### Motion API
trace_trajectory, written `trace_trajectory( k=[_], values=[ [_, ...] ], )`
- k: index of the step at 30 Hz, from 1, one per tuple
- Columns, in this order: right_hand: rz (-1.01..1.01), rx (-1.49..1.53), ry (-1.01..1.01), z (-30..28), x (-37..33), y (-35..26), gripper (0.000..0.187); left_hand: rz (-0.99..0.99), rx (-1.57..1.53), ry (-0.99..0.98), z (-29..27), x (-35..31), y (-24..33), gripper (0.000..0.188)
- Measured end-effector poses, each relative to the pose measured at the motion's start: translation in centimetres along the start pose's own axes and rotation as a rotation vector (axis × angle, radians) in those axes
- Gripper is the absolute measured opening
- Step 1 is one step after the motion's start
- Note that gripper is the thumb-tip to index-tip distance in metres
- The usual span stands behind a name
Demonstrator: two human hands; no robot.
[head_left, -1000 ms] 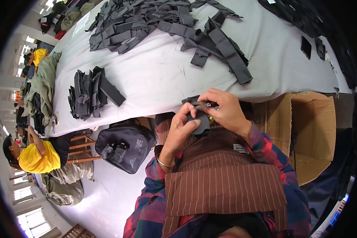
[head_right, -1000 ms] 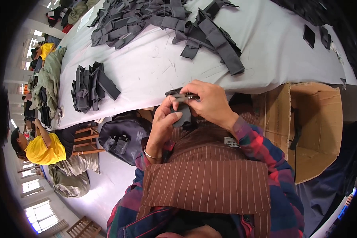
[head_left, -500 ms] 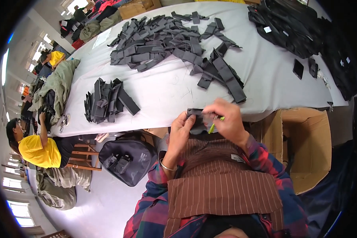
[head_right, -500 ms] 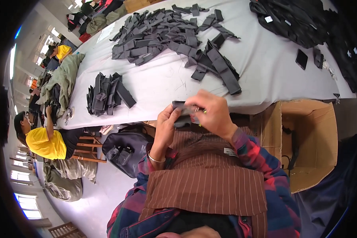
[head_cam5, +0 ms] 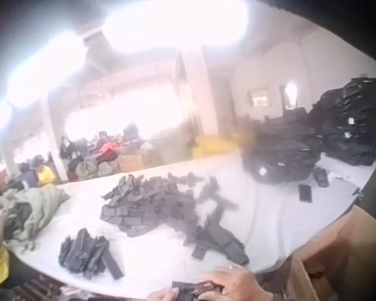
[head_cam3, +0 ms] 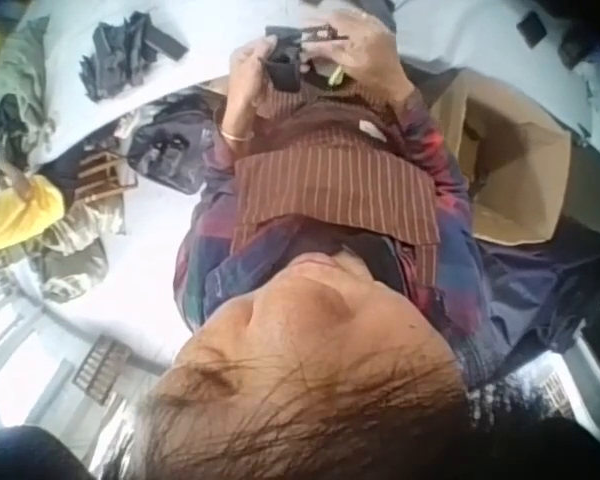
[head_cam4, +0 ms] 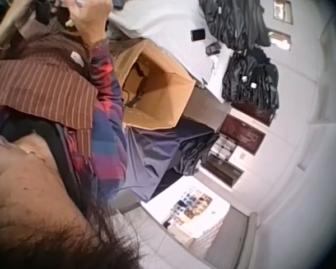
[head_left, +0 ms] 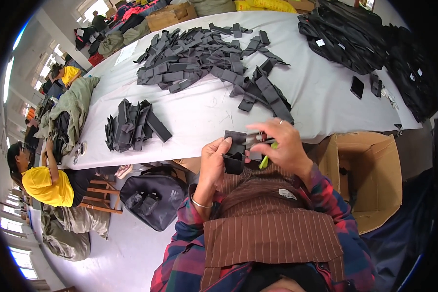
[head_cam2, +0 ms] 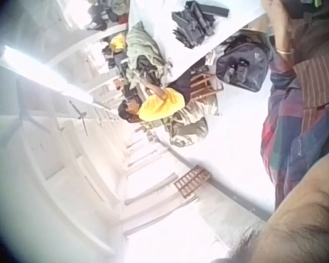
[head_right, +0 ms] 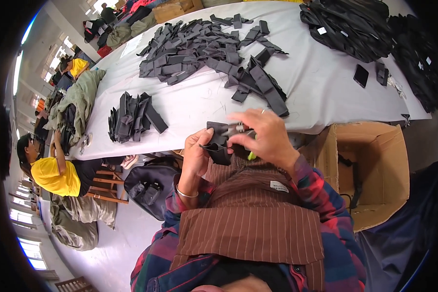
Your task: The recorder is using a thread nipper to trim loose threads from black fabric straps in a workshop.
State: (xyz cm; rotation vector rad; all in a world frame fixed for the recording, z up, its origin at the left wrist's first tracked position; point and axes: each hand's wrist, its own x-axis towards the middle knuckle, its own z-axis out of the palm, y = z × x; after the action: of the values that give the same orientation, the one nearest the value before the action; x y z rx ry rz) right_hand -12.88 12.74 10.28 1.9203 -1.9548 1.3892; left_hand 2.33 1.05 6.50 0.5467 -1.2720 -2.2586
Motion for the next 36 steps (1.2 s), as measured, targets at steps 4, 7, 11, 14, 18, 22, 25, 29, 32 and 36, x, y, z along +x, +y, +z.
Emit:
trace_trajectory(
  k=[4, 7, 11, 14, 18, 22, 25, 29, 32, 36],
  values=[
    [-0.139, -0.284, -0.009, -0.6, 1.3, 1.1, 0.017, -0.02, 0.0, 0.0, 0.1, 0.1, 0.8, 0.028],
    [-0.233, -0.234, 0.045, 0.0, 2.3, 1.6, 0.018, -0.036, 0.013, -0.014, -0.1, 0.5, 1.3, 0.028],
    [-0.246, -0.261, 0.013, 0.0, 3.6, 2.1, 0.016, -0.059, -0.009, 0.002, 0.0, 1.3, 2.2, 0.027],
    [-0.268, -0.283, 0.018, -0.1, 4.2, 2.9, 0.016, -0.089, 0.01, 0.015, -0.1, 1.9, 2.7, 0.029],
    [0.023, 0.09, 0.022, 0.4, 4.6, 3.7, 0.017, -0.059, 0.077, -0.047, -0.1, 3.2, 3.3, 0.011],
    [0.363, 0.643, -0.039, 1.1, 4.1, 3.7, 0.017, 0.334, 0.285, -0.04, -0.6, 5.2, 1.8, 0.02],
    [0.364, 0.56, -0.106, 1.1, 4.5, 4.1, 0.018, 0.393, 0.533, 0.048, -1.5, 6.4, 1.5, 0.025],
    [0.205, 0.254, -0.141, 1.4, 4.7, 5.3, 0.016, 0.424, 0.426, 0.047, -1.0, 7.8, 1.1, 0.029],
    [0.194, 0.176, -0.139, 1.4, 4.9, 6.0, 0.015, 0.472, 0.481, 0.078, -1.4, 8.7, 0.2, 0.03],
    [0.178, 0.214, -0.062, 1.6, 5.3, 6.2, 0.015, 0.451, 0.55, 0.117, -1.2, 9.4, -0.1, 0.03]
  ],
)
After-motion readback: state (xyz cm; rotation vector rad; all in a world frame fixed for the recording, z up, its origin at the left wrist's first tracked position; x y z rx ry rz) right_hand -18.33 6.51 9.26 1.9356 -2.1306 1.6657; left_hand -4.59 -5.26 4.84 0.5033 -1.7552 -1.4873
